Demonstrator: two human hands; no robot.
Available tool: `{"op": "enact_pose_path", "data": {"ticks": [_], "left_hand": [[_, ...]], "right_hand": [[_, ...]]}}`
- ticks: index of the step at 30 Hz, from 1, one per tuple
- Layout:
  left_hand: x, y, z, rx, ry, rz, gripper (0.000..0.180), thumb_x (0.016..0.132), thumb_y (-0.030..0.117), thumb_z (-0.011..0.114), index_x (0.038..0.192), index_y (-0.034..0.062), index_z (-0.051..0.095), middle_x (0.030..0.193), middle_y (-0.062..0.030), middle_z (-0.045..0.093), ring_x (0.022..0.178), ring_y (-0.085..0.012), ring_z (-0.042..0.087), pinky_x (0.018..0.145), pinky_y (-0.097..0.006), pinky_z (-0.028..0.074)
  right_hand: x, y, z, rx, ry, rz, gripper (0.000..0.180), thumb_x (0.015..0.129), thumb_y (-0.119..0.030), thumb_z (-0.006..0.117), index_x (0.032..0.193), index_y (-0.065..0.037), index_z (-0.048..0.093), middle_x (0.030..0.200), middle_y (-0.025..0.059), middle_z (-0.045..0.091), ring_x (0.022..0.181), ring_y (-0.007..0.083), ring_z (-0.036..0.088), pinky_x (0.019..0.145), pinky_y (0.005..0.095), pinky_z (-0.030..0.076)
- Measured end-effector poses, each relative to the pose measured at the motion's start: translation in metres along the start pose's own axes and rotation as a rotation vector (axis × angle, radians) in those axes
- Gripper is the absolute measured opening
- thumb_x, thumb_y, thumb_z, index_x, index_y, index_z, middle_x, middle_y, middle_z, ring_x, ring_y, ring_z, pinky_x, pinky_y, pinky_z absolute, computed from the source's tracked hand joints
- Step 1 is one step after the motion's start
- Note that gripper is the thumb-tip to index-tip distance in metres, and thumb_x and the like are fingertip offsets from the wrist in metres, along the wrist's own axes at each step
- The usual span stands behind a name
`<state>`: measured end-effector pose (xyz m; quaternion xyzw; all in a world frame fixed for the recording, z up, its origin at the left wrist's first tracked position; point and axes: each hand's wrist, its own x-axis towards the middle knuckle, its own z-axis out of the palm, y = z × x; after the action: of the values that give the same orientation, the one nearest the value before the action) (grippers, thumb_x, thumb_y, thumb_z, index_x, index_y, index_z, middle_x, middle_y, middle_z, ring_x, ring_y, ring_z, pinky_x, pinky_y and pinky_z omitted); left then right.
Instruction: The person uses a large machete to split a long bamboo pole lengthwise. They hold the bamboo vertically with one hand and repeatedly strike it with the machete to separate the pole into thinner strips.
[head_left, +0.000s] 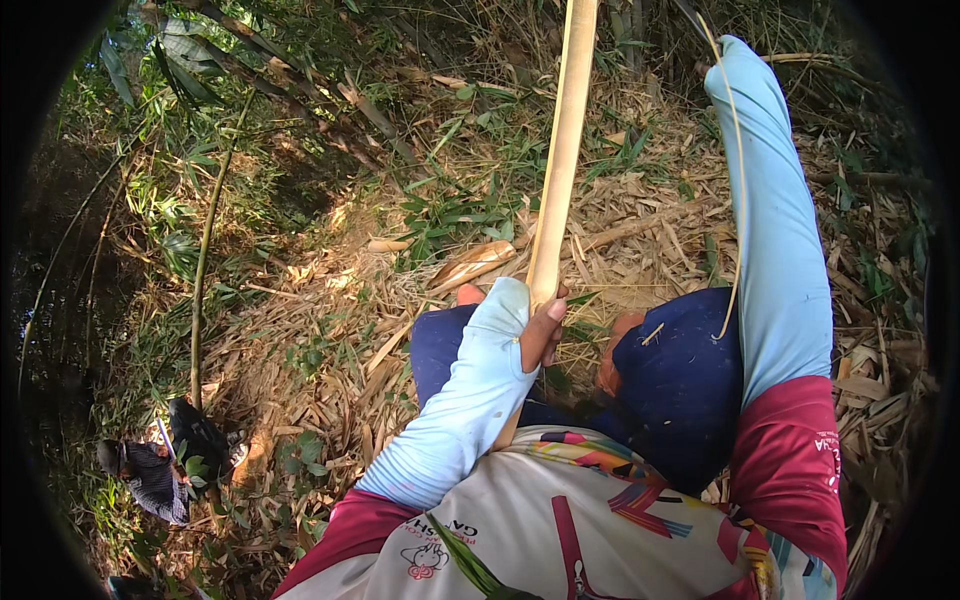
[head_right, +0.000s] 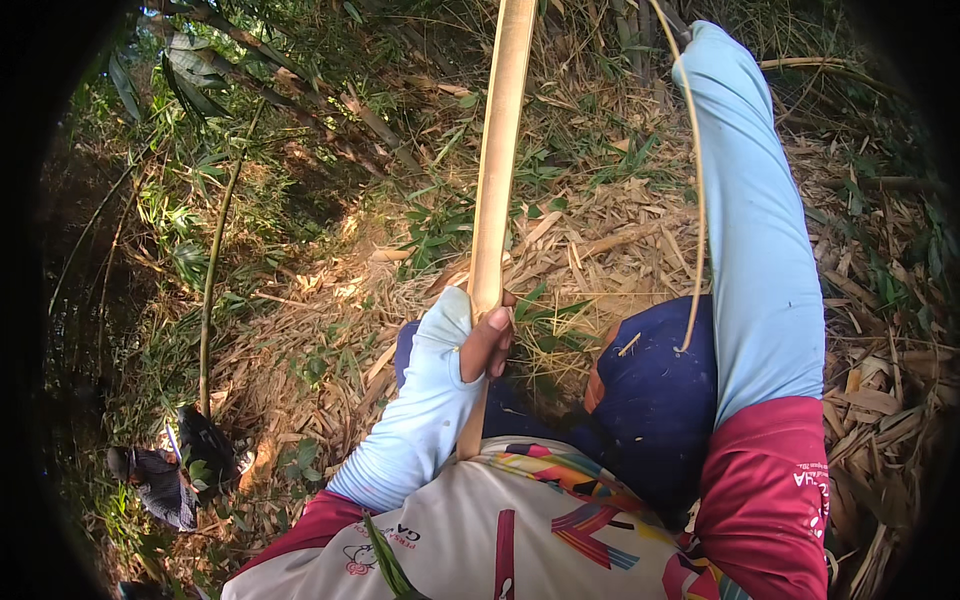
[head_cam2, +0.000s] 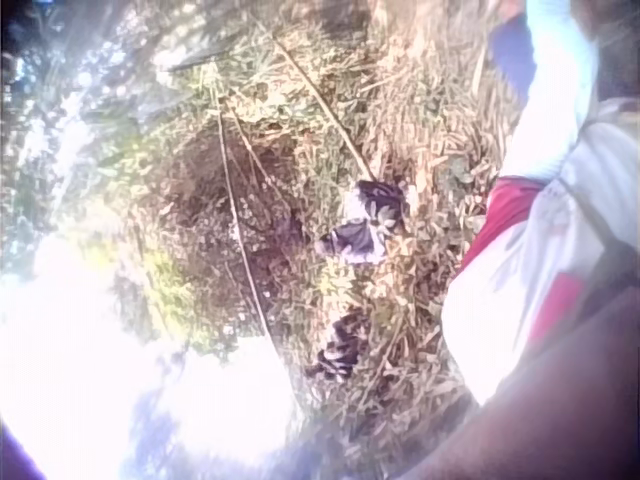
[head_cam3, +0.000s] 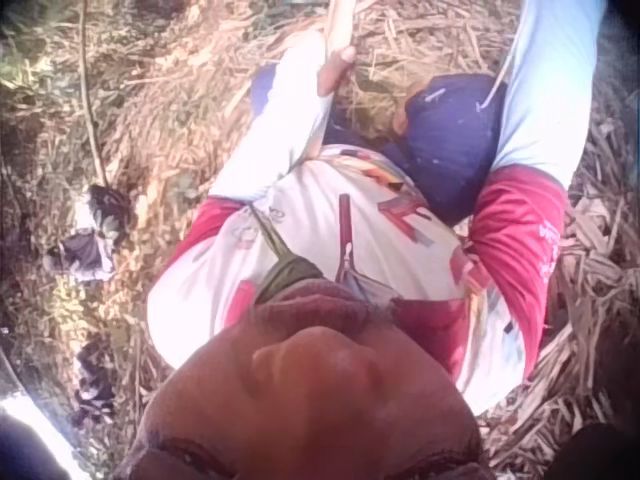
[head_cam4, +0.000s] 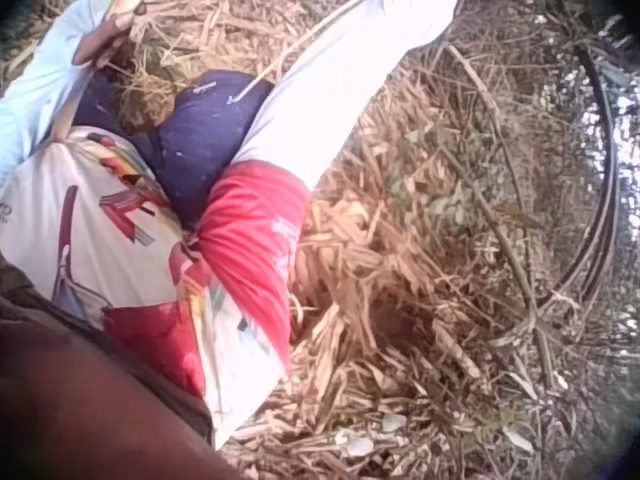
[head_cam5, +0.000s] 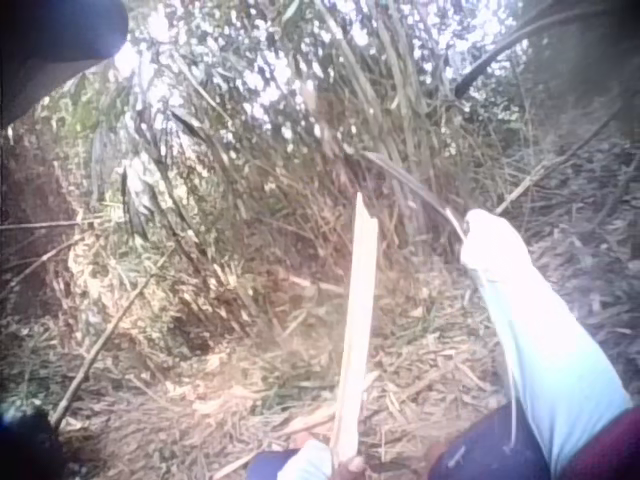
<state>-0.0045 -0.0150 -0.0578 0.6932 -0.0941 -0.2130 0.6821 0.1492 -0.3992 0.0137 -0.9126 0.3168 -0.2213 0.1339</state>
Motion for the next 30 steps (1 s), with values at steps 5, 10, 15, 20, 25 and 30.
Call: {"op": "enact_pose_path", "data": {"ticks": [5,10,15,20,25,30], "left_hand": [[0.005,0.005,-0.008,-0.194,-0.127,0.029,0.041,0.098,0.024,0.060,0.127,-0.0041,0.050,0.076,-0.0060,0.057,0.055,-0.0127,0.053,0.050,-0.025,0.045],[0.011,0.016,-0.017,-0.301,-0.212,0.065,0.053,0.097,0.027,0.058,0.137,-0.0049,0.045,0.078,-0.0084,0.059,0.057,-0.0159,0.056,0.054,-0.029,0.049],[0.005,0.022,-0.024,-0.412,-0.201,0.123,0.060,0.093,0.031,0.061,0.139,-0.0037,0.043,0.085,-0.0113,0.061,0.059,-0.0176,0.058,0.058,-0.030,0.050],[-0.005,0.027,-0.034,-0.406,-0.223,0.182,0.072,0.093,0.041,0.057,0.145,-0.0062,0.037,0.088,-0.0150,0.061,0.062,-0.0183,0.054,0.055,-0.029,0.047],[-0.010,0.029,-0.041,-0.407,-0.200,0.251,0.074,0.094,0.041,0.057,0.149,-0.0022,0.032,0.092,-0.0121,0.058,0.065,-0.0167,0.053,0.057,-0.028,0.046],[-0.015,0.018,-0.050,-0.437,-0.160,0.212,0.073,0.095,0.041,0.061,0.152,0.0071,0.030,0.092,-0.0098,0.057,0.065,-0.0158,0.053,0.055,-0.027,0.045]], "right_hand": [[0.017,0.070,0.025,0.215,-0.012,-0.084,0.043,0.083,-0.033,0.079,0.110,-0.005,0.061,0.087,0.0119,0.064,0.084,0.0274,0.064,0.077,0.0388,0.050],[-0.053,0.044,-0.012,0.458,-0.060,-0.237,0.049,0.082,-0.033,0.079,0.119,-0.006,0.062,0.103,0.0130,0.070,0.098,0.0238,0.065,0.092,0.0369,0.046],[-0.110,-0.012,-0.030,0.667,-0.134,-0.403,0.044,0.084,-0.029,0.078,0.117,-0.006,0.062,0.101,0.0076,0.069,0.091,0.0146,0.064,0.087,0.0309,0.047],[-0.181,-0.061,-0.056,0.681,-0.231,-0.520,0.034,0.086,-0.010,0.076,0.114,-0.005,0.059,0.085,0.0017,0.061,0.082,0.0076,0.061,0.072,0.0241,0.049],[-0.219,-0.076,-0.060,0.648,-0.163,-0.873,0.032,0.077,-0.003,0.078,0.106,-0.004,0.065,0.082,0.0103,0.063,0.071,0.0206,0.063,0.065,0.0300,0.050],[-0.237,-0.085,-0.063,0.457,-0.311,-1.044,0.029,0.067,-0.006,0.074,0.095,-0.008,0.068,0.081,0.0128,0.065,0.071,0.0328,0.067,0.063,0.0389,0.053]]}}
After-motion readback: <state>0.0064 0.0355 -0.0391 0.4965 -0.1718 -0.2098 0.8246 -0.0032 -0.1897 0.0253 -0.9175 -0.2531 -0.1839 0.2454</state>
